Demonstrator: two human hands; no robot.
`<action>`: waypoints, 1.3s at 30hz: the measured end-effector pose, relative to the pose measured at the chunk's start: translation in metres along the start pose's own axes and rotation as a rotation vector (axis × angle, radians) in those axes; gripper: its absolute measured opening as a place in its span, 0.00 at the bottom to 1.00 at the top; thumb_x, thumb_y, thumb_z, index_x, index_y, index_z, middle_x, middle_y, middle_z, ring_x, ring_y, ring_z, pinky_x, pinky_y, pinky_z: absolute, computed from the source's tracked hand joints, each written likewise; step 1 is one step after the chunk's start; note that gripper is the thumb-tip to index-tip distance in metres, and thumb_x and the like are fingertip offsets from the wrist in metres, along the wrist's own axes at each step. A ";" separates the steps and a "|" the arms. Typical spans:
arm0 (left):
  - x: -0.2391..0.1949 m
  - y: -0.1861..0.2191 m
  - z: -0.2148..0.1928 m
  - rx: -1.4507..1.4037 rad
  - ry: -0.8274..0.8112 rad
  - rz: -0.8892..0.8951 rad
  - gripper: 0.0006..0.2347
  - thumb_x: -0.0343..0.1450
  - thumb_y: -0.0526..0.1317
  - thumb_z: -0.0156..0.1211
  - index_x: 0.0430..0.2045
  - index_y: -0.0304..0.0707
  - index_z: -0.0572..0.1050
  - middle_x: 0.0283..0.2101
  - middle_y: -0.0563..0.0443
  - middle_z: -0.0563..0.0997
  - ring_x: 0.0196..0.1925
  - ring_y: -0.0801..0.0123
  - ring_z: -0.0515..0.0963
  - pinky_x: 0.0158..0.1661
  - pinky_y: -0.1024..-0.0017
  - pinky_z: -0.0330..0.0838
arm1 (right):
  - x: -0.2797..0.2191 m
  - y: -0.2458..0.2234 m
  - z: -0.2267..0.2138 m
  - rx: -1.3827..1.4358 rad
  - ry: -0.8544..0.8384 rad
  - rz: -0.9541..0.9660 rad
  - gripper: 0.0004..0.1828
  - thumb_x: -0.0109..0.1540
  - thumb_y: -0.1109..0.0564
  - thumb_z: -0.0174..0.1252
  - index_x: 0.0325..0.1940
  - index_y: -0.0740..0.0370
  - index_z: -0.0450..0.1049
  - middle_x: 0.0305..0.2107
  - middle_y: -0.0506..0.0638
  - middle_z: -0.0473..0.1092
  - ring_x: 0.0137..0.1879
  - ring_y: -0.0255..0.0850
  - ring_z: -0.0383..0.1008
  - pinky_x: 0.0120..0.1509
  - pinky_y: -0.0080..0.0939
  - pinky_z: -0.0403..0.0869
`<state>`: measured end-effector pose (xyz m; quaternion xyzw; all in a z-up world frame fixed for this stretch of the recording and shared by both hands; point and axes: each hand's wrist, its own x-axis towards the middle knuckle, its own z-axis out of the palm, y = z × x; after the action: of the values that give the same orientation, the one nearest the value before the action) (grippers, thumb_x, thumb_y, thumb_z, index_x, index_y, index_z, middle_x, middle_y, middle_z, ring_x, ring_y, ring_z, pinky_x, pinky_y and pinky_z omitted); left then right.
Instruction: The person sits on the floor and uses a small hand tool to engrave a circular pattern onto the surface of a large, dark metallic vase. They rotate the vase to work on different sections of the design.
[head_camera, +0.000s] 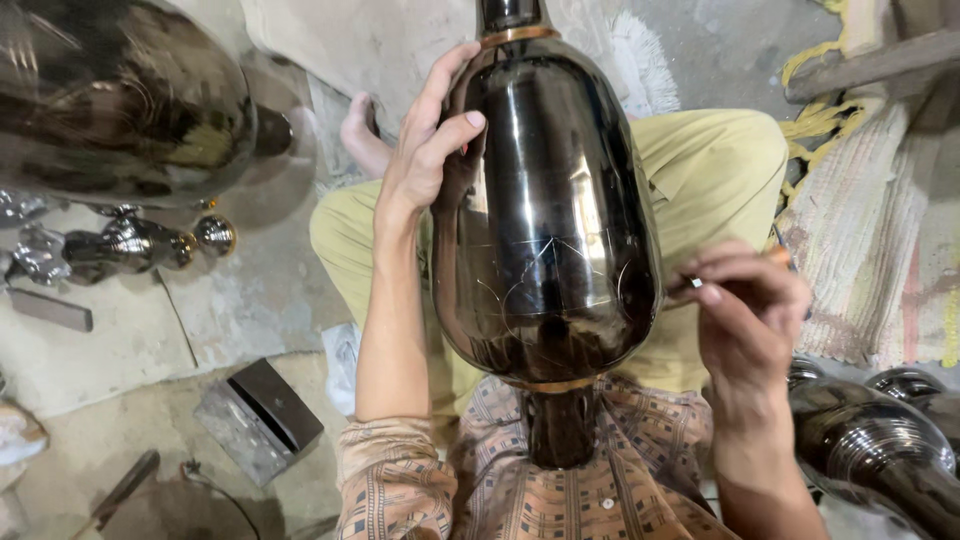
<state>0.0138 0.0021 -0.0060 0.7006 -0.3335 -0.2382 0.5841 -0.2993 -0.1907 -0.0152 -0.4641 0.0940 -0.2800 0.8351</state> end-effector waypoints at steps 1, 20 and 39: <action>0.004 -0.005 -0.003 -0.006 0.002 -0.031 0.30 0.71 0.52 0.52 0.68 0.36 0.64 0.69 0.34 0.72 0.74 0.49 0.69 0.73 0.62 0.53 | -0.010 -0.001 -0.008 -0.057 0.004 0.021 0.05 0.64 0.68 0.62 0.41 0.65 0.82 0.38 0.57 0.79 0.41 0.42 0.82 0.50 0.40 0.83; 0.126 -0.035 -0.007 -0.277 0.073 -0.340 0.35 0.56 0.45 0.77 0.54 0.24 0.66 0.39 0.41 0.83 0.36 0.64 0.86 0.39 0.66 0.84 | -0.117 0.055 0.061 -0.984 -0.208 0.749 0.69 0.35 0.39 0.85 0.65 0.80 0.58 0.54 0.75 0.66 0.61 0.61 0.69 0.63 0.51 0.67; -0.073 0.135 -0.102 -0.655 0.513 0.373 0.17 0.76 0.33 0.64 0.56 0.22 0.68 0.47 0.44 0.78 0.44 0.63 0.81 0.49 0.65 0.80 | -0.015 -0.055 0.052 -1.505 -0.408 0.469 0.30 0.32 0.53 0.76 0.35 0.66 0.79 0.22 0.61 0.77 0.28 0.51 0.79 0.37 0.48 0.78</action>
<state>0.0133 0.1113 0.1426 0.4433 -0.2057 -0.0408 0.8715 -0.3111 -0.1670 0.0575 -0.9111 0.1977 0.1305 0.3372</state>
